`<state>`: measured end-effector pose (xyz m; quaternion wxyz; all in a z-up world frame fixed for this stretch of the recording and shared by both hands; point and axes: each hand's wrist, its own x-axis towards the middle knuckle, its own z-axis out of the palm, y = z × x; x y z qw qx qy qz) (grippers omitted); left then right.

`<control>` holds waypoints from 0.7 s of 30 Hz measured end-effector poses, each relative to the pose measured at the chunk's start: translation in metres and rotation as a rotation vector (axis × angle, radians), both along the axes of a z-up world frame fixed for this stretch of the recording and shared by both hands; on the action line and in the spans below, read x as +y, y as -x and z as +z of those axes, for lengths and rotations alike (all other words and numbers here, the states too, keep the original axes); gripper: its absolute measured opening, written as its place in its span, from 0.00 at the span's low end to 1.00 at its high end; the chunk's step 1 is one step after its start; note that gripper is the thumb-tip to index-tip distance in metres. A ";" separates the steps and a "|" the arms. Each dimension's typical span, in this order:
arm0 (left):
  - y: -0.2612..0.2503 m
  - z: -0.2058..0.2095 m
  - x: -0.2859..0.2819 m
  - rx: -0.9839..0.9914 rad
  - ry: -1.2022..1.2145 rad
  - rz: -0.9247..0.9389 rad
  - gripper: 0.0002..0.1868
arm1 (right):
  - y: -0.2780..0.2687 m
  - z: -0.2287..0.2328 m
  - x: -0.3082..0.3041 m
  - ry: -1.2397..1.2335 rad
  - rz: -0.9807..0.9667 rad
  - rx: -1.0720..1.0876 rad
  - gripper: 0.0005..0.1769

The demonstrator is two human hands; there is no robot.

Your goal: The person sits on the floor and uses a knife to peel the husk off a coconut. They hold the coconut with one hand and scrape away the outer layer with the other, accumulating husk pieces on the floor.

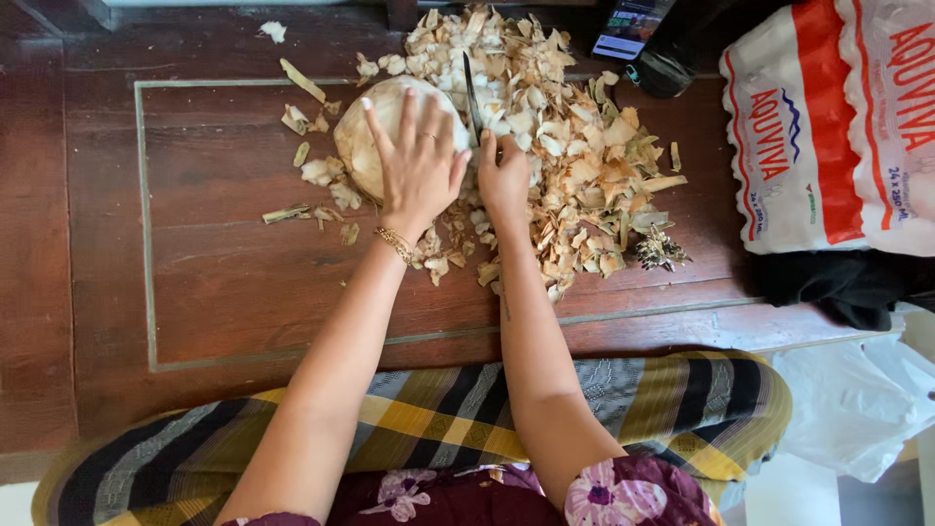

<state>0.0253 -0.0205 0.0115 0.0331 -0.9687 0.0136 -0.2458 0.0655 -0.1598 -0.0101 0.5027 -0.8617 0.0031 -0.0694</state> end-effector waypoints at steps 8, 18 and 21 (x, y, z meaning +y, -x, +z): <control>-0.004 -0.016 0.015 -0.192 0.353 -0.171 0.06 | 0.002 0.007 0.002 -0.001 0.004 0.039 0.20; 0.013 0.017 0.051 0.136 0.351 -0.026 0.52 | 0.008 0.018 0.002 -0.006 0.011 0.024 0.19; 0.017 0.008 0.049 0.133 0.340 0.017 0.53 | 0.010 0.015 0.003 0.041 0.001 0.023 0.21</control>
